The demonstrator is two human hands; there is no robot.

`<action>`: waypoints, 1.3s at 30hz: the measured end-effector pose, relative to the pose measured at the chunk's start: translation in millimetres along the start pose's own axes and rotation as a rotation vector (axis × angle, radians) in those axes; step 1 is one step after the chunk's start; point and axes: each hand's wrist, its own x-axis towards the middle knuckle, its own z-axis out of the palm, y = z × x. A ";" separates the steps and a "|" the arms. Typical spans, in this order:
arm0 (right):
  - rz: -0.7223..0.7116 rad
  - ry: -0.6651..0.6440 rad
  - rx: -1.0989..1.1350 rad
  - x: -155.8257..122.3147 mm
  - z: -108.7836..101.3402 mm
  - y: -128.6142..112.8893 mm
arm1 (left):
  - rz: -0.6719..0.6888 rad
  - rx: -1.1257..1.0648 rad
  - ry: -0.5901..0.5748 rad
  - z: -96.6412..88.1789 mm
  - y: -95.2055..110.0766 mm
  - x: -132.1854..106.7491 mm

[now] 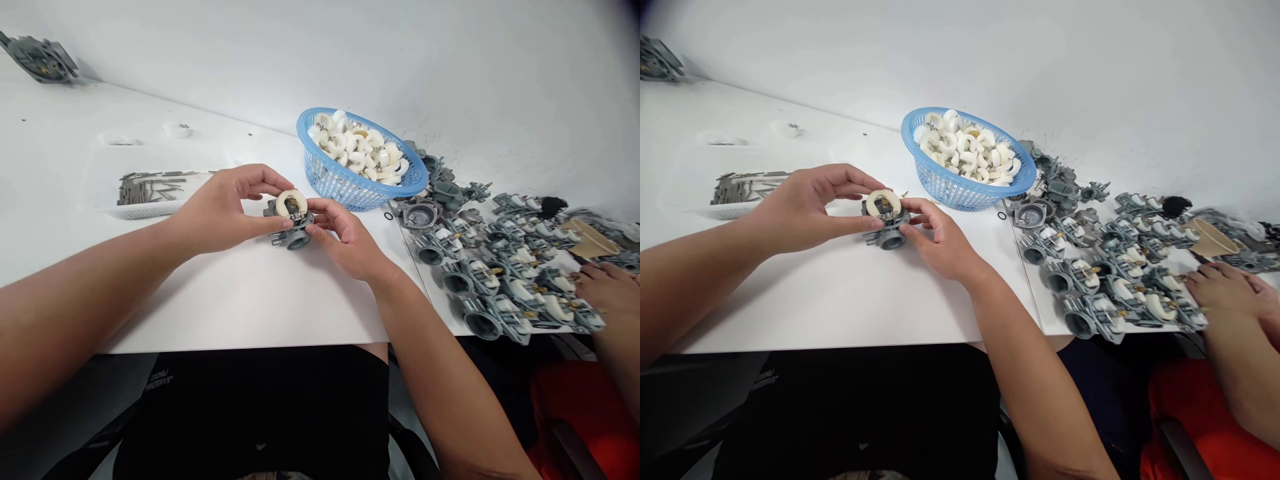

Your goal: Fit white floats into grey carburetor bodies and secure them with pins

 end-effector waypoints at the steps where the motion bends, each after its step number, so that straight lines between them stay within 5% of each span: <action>1: 0.001 0.001 -0.003 -0.1 0.0 -0.3 | 0.016 0.041 0.013 -0.6 1.3 -0.4; 39: -0.029 0.003 -0.029 0.3 -0.9 -2.4 | -0.055 0.280 0.006 -6.0 3.0 -0.2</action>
